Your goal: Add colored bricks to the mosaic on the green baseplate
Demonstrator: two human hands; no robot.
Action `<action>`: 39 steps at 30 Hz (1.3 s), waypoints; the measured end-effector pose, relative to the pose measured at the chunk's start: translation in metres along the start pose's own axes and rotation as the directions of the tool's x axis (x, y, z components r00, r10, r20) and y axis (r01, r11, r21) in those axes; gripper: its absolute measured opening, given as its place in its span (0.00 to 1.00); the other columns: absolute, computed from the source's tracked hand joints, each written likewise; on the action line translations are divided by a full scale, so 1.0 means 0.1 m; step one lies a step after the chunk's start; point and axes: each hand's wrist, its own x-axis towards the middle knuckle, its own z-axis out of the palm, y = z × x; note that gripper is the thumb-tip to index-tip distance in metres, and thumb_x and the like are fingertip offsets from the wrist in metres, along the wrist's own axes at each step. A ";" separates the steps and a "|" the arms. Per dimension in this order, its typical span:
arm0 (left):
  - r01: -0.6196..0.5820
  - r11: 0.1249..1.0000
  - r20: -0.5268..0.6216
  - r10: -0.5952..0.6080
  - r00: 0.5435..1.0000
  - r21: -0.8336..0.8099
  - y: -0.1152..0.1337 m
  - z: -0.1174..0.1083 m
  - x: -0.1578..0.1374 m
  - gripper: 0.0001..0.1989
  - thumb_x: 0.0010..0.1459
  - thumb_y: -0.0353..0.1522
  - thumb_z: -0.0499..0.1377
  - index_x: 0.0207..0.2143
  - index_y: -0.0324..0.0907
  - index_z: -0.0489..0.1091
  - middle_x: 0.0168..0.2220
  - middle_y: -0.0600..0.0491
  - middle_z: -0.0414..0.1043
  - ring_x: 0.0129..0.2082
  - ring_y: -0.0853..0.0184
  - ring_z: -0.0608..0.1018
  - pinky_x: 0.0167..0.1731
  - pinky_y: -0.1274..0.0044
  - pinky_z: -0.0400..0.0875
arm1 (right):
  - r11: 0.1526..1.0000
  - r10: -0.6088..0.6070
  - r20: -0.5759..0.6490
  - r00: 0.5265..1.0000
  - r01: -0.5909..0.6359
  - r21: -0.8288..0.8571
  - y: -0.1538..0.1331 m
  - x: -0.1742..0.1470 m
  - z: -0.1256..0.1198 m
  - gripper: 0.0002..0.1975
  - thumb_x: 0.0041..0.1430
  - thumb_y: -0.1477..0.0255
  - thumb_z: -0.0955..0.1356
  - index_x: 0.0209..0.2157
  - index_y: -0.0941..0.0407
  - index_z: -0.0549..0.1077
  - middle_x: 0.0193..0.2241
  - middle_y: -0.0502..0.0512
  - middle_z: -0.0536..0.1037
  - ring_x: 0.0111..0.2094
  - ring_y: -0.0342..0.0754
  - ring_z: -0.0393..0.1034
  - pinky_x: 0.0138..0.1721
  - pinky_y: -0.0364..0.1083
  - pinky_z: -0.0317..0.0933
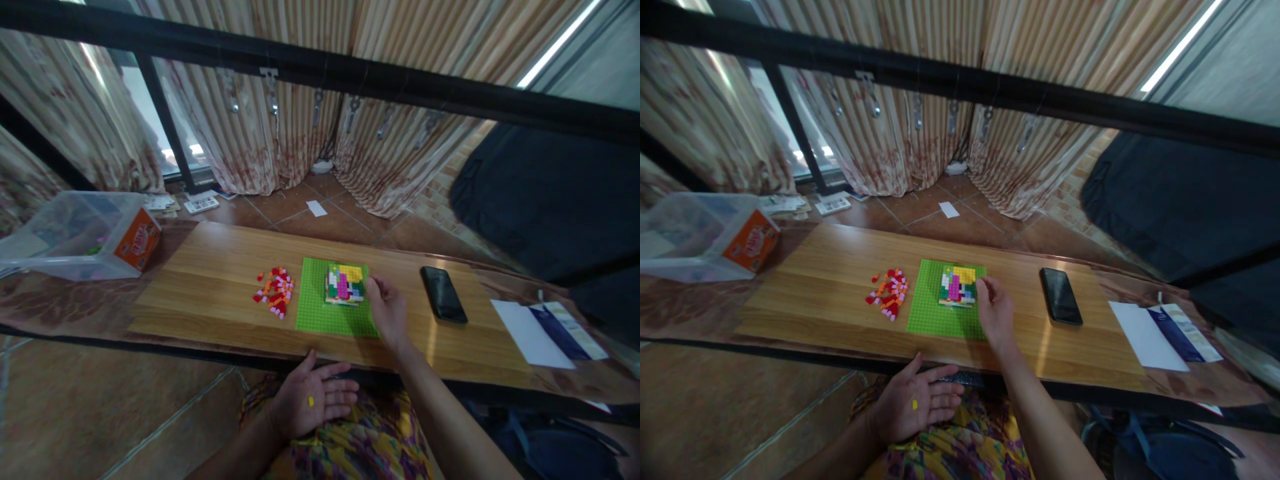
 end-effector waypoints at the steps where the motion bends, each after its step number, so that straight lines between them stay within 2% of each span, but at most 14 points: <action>1: 0.001 1.000 0.009 -0.001 1.000 -0.004 0.00 0.00 0.00 0.35 0.60 0.51 0.45 0.57 0.31 0.60 0.45 0.36 0.74 0.42 0.57 0.77 0.46 0.67 0.62 | 1.000 -0.016 -0.015 1.000 0.016 0.012 -0.05 -0.11 -0.04 0.18 0.59 0.59 0.62 0.39 0.58 0.75 0.35 0.58 0.80 0.36 0.49 0.73 0.39 0.47 0.65; 2: 0.004 1.000 0.018 -0.004 1.000 -0.009 0.00 -0.01 0.00 0.35 0.60 0.51 0.45 0.57 0.31 0.61 0.45 0.36 0.74 0.42 0.57 0.77 0.46 0.67 0.62 | 0.999 -0.033 -0.013 0.999 0.033 0.011 -0.11 -0.24 -0.07 0.17 0.59 0.60 0.63 0.38 0.57 0.75 0.34 0.57 0.79 0.35 0.49 0.73 0.38 0.47 0.65; 3: 0.007 1.000 0.025 -0.007 1.000 -0.014 0.00 -0.01 0.00 0.36 0.60 0.52 0.45 0.56 0.32 0.61 0.45 0.36 0.74 0.42 0.57 0.77 0.47 0.67 0.61 | 0.998 -0.058 0.044 0.997 0.058 -0.016 -0.16 -0.39 -0.11 0.15 0.60 0.61 0.64 0.37 0.56 0.75 0.34 0.56 0.79 0.35 0.49 0.73 0.38 0.46 0.65; 5: 0.020 1.000 0.035 -0.019 0.999 -0.024 -0.01 0.00 0.00 0.37 0.59 0.53 0.44 0.55 0.32 0.62 0.46 0.36 0.74 0.43 0.56 0.77 0.48 0.66 0.60 | 0.993 -0.093 0.222 0.971 0.107 -0.052 -0.26 -0.69 -0.16 0.12 0.60 0.63 0.64 0.36 0.54 0.76 0.34 0.54 0.79 0.36 0.48 0.73 0.38 0.46 0.64; 7: 0.006 0.999 0.032 -0.005 0.999 -0.041 -0.02 0.02 0.00 0.36 0.58 0.54 0.45 0.52 0.32 0.65 0.44 0.38 0.74 0.44 0.56 0.76 0.50 0.66 0.59 | 0.988 -0.120 0.429 0.895 0.150 -0.037 -0.33 -0.97 -0.19 0.10 0.61 0.66 0.64 0.36 0.53 0.76 0.33 0.52 0.78 0.35 0.47 0.73 0.37 0.45 0.64; 10: -0.015 0.998 0.079 0.019 0.997 -0.059 -0.03 0.04 -0.01 0.32 0.62 0.50 0.43 0.50 0.31 0.67 0.43 0.40 0.75 0.46 0.57 0.75 0.52 0.66 0.57 | 0.971 -0.192 0.618 0.762 0.239 0.007 -0.35 -1.27 -0.17 0.08 0.62 0.71 0.64 0.37 0.51 0.75 0.34 0.52 0.78 0.37 0.46 0.72 0.40 0.45 0.64; 13: -0.018 0.999 0.091 0.023 0.996 -0.047 -0.01 0.04 -0.01 0.35 0.61 0.51 0.43 0.53 0.29 0.65 0.44 0.39 0.74 0.47 0.57 0.75 0.53 0.68 0.57 | 0.924 -0.268 0.704 0.658 0.383 -0.006 -0.29 -1.42 -0.09 0.07 0.59 0.74 0.66 0.39 0.52 0.75 0.38 0.53 0.77 0.43 0.49 0.70 0.47 0.50 0.61; 16: -0.009 0.999 0.090 0.013 0.996 -0.042 0.01 0.00 -0.02 0.36 0.61 0.51 0.43 0.55 0.28 0.62 0.48 0.38 0.72 0.50 0.57 0.73 0.54 0.69 0.56 | 0.866 -0.268 0.739 0.618 0.490 -0.096 -0.20 -1.48 0.01 0.06 0.58 0.75 0.67 0.38 0.53 0.74 0.37 0.54 0.76 0.43 0.52 0.68 0.48 0.53 0.60; 21: -0.023 0.999 0.085 0.026 0.996 -0.034 0.01 -0.02 -0.02 0.37 0.62 0.51 0.42 0.58 0.28 0.60 0.48 0.38 0.72 0.52 0.56 0.72 0.53 0.70 0.56 | 0.819 -0.274 0.733 0.622 0.551 -0.162 -0.12 -1.53 0.08 0.06 0.60 0.76 0.64 0.37 0.55 0.72 0.35 0.54 0.76 0.40 0.51 0.68 0.44 0.52 0.60; 26: -0.032 0.998 0.059 0.036 0.998 -0.062 0.00 0.01 -0.04 0.34 0.62 0.49 0.43 0.56 0.29 0.62 0.47 0.40 0.73 0.48 0.59 0.74 0.53 0.71 0.57 | 0.818 -0.290 0.718 0.633 0.554 -0.157 -0.14 -1.54 0.08 0.07 0.58 0.78 0.63 0.36 0.55 0.71 0.34 0.54 0.75 0.39 0.51 0.67 0.45 0.51 0.59; 30: -0.041 0.999 0.039 0.042 0.998 -0.031 0.01 0.05 -0.05 0.33 0.63 0.49 0.43 0.55 0.29 0.63 0.46 0.40 0.74 0.50 0.58 0.74 0.53 0.71 0.56 | 0.801 -0.286 0.721 0.632 0.570 -0.183 -0.15 -1.56 0.11 0.08 0.56 0.79 0.63 0.36 0.56 0.71 0.34 0.55 0.75 0.40 0.52 0.67 0.45 0.53 0.59; 33: -0.054 0.999 0.046 0.054 0.997 -0.008 0.00 0.09 -0.05 0.32 0.63 0.48 0.42 0.53 0.30 0.65 0.44 0.41 0.75 0.49 0.58 0.73 0.53 0.69 0.56 | 0.824 -0.279 0.716 0.641 0.542 -0.165 -0.17 -1.54 0.10 0.08 0.55 0.80 0.63 0.35 0.56 0.70 0.34 0.55 0.75 0.40 0.52 0.67 0.46 0.52 0.59; 36: -0.057 0.998 0.083 0.058 0.995 -0.005 -0.01 0.10 -0.03 0.33 0.62 0.50 0.41 0.49 0.33 0.69 0.41 0.43 0.76 0.48 0.58 0.74 0.54 0.68 0.56 | 0.877 -0.242 0.682 0.690 0.457 -0.151 -0.23 -1.43 0.03 0.07 0.56 0.79 0.63 0.33 0.55 0.70 0.32 0.54 0.74 0.37 0.50 0.68 0.42 0.49 0.61; 39: -0.037 0.999 0.078 0.037 0.996 -0.001 -0.02 0.06 -0.01 0.34 0.60 0.53 0.42 0.47 0.35 0.69 0.41 0.42 0.76 0.45 0.58 0.75 0.52 0.65 0.57 | 0.920 -0.181 0.588 0.789 0.347 -0.183 -0.29 -1.21 -0.08 0.05 0.56 0.77 0.63 0.31 0.54 0.70 0.29 0.52 0.74 0.33 0.48 0.68 0.36 0.47 0.61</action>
